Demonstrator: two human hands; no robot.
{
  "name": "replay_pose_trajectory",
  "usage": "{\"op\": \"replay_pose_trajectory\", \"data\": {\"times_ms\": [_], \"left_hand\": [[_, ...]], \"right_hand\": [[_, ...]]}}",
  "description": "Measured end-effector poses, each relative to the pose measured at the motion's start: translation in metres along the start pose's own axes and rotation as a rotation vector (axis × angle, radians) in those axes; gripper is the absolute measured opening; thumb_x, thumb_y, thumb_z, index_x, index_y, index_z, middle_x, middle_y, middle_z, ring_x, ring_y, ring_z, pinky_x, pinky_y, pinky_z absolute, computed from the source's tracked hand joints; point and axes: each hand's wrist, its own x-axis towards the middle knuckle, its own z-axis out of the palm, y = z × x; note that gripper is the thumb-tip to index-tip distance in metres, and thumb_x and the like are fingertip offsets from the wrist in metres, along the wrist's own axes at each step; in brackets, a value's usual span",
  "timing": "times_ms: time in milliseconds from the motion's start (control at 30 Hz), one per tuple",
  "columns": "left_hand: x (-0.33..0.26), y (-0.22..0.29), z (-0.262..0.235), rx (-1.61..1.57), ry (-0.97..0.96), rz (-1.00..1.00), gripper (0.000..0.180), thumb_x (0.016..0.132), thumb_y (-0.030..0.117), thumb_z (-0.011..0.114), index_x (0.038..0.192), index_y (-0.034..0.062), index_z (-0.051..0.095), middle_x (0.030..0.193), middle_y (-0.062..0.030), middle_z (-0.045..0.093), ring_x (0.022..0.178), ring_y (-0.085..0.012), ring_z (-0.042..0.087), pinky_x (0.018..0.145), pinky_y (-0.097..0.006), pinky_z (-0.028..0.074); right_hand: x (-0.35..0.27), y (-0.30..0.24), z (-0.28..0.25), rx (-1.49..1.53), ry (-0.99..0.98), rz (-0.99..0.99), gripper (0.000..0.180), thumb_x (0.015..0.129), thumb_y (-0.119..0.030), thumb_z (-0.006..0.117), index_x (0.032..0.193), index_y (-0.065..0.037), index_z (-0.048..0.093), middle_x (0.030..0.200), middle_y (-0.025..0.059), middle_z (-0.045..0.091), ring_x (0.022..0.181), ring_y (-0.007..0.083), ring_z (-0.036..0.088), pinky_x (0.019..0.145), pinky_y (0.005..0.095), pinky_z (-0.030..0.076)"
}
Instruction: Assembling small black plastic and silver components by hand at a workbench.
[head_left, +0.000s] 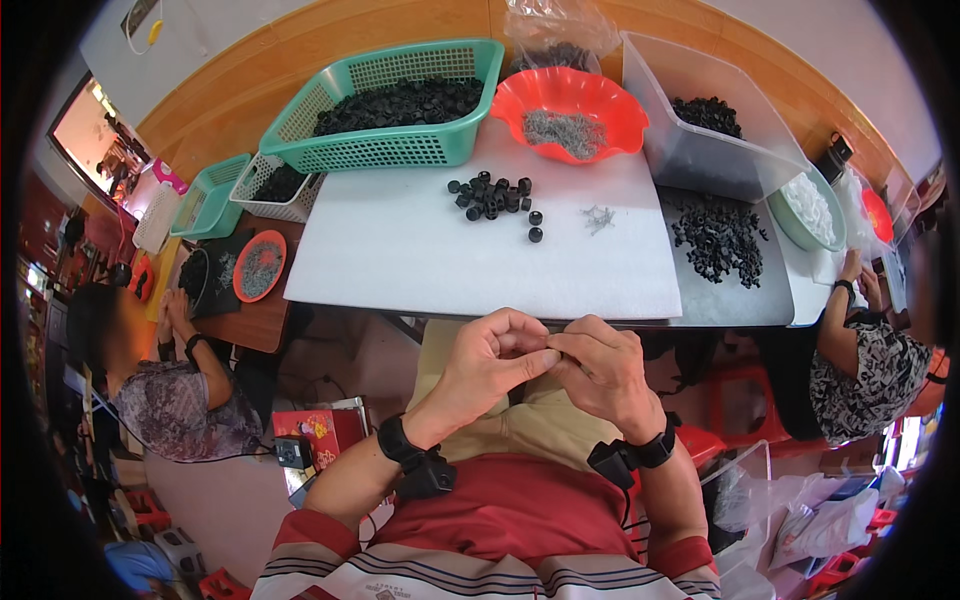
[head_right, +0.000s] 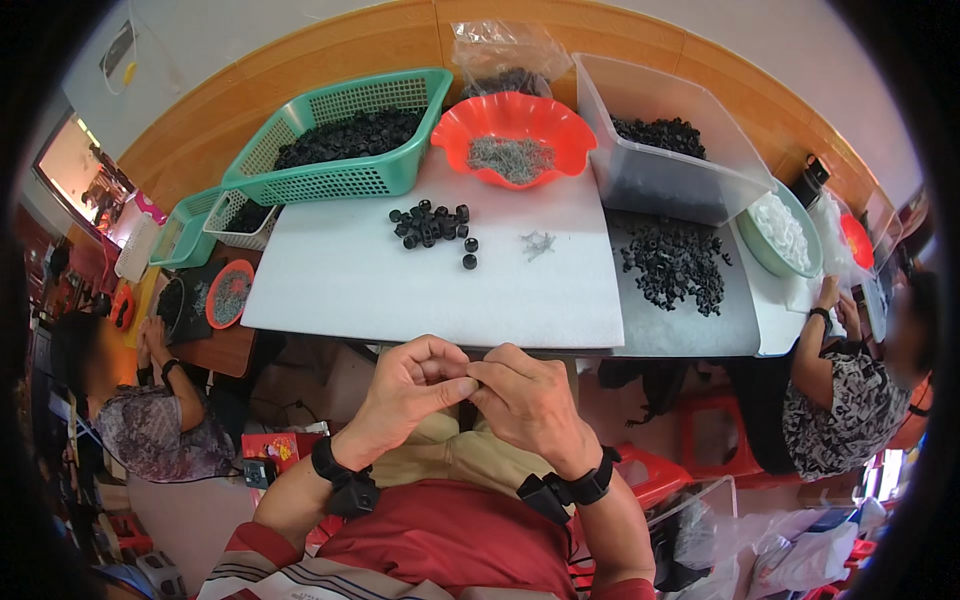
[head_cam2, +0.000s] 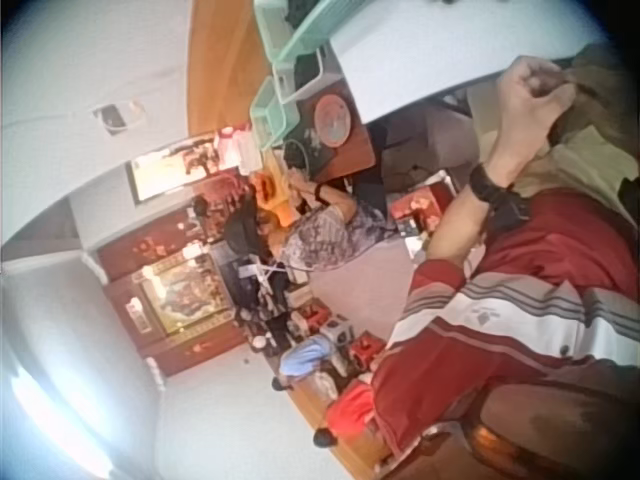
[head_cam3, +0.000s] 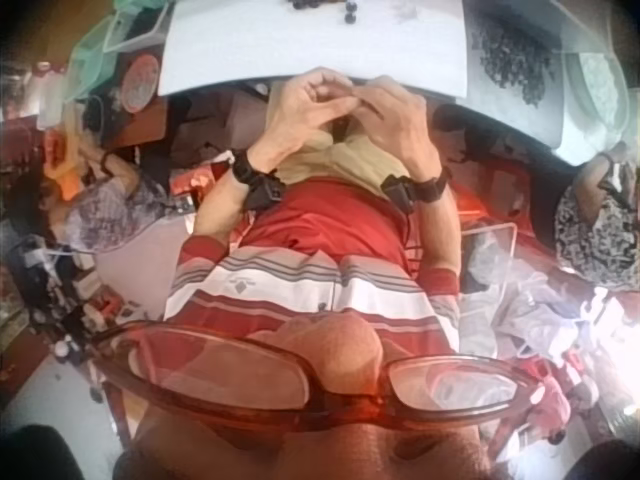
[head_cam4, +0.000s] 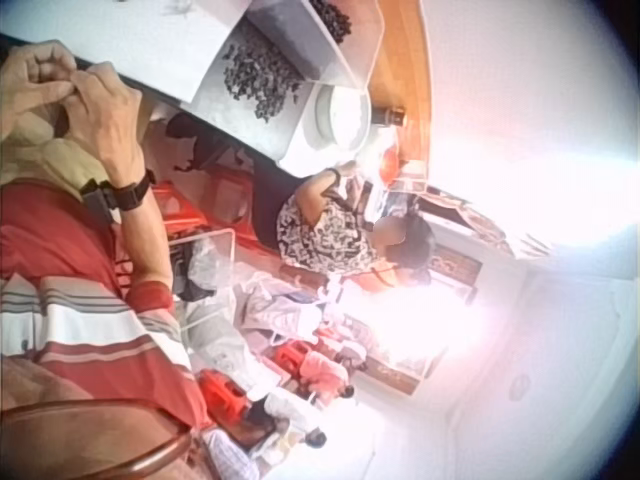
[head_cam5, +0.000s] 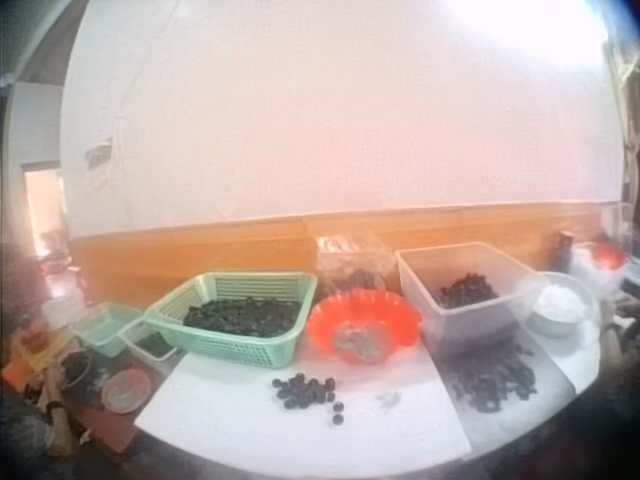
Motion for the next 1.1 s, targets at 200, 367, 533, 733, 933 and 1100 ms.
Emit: {"op": "replay_pose_trajectory", "data": {"times_ms": [200, 367, 533, 733, 933, 1100], "left_hand": [[0.003, 0.003, -0.003, -0.042, 0.010, 0.057, 0.025, 0.092, 0.005, 0.074, 0.113, 0.0009, 0.062, 0.103, -0.0059, 0.070, 0.091, -0.0099, 0.067, 0.083, -0.024, 0.056], [0.005, 0.007, -0.007, 0.009, 0.097, 0.154, 0.024, 0.095, 0.008, 0.072, 0.116, -0.0005, 0.065, 0.099, -0.0049, 0.070, 0.091, -0.0081, 0.066, 0.077, -0.023, 0.055], [0.008, 0.009, -0.016, 0.116, 0.118, 0.156, 0.023, 0.094, 0.004, 0.070, 0.116, -0.0029, 0.069, 0.100, -0.0058, 0.071, 0.087, -0.0096, 0.067, 0.081, -0.026, 0.057], [0.020, 0.019, -0.028, 0.266, 0.172, 0.204, 0.021, 0.095, 0.004, 0.069, 0.114, -0.0044, 0.070, 0.098, -0.0071, 0.072, 0.086, -0.0101, 0.067, 0.082, -0.025, 0.057], [0.071, 0.077, -0.083, 0.541, 0.386, 0.463, 0.028, 0.092, 0.011, 0.072, 0.115, -0.0055, 0.070, 0.092, -0.0069, 0.073, 0.084, -0.0116, 0.067, 0.079, -0.025, 0.054], [0.118, 0.159, -0.145, 0.764, 0.713, 0.601, 0.039, 0.091, 0.013, 0.071, 0.124, -0.0067, 0.065, 0.100, -0.0123, 0.074, 0.092, -0.0153, 0.070, 0.084, -0.029, 0.055]], "right_hand": [[0.006, -0.003, -0.002, -0.010, -0.086, 0.048, 0.033, 0.073, -0.001, 0.082, 0.103, -0.006, 0.071, 0.089, 0.0075, 0.066, 0.065, 0.0193, 0.066, 0.056, 0.0303, 0.053], [0.019, -0.006, -0.009, 0.079, -0.052, 0.141, 0.027, 0.079, -0.008, 0.082, 0.104, -0.006, 0.071, 0.094, 0.0086, 0.065, 0.066, 0.0206, 0.067, 0.056, 0.0326, 0.054], [0.026, 0.022, -0.012, 0.032, 0.082, 0.205, 0.025, 0.080, -0.002, 0.080, 0.103, -0.002, 0.070, 0.095, 0.0111, 0.065, 0.066, 0.0175, 0.064, 0.057, 0.0298, 0.052], [0.020, 0.048, -0.006, 0.239, 0.129, 0.379, 0.017, 0.084, 0.001, 0.075, 0.100, 0.001, 0.070, 0.090, 0.0052, 0.062, 0.068, 0.0080, 0.056, 0.059, 0.0214, 0.045], [0.017, 0.048, -0.009, 0.323, 0.100, 0.418, 0.016, 0.086, 0.001, 0.074, 0.101, 0.003, 0.070, 0.090, 0.0047, 0.062, 0.072, 0.0080, 0.057, 0.062, 0.0214, 0.047], [0.019, 0.047, -0.010, 0.290, 0.085, 0.389, 0.015, 0.086, 0.001, 0.073, 0.101, 0.003, 0.070, 0.089, 0.0050, 0.062, 0.073, 0.0082, 0.058, 0.063, 0.0214, 0.048]]}}
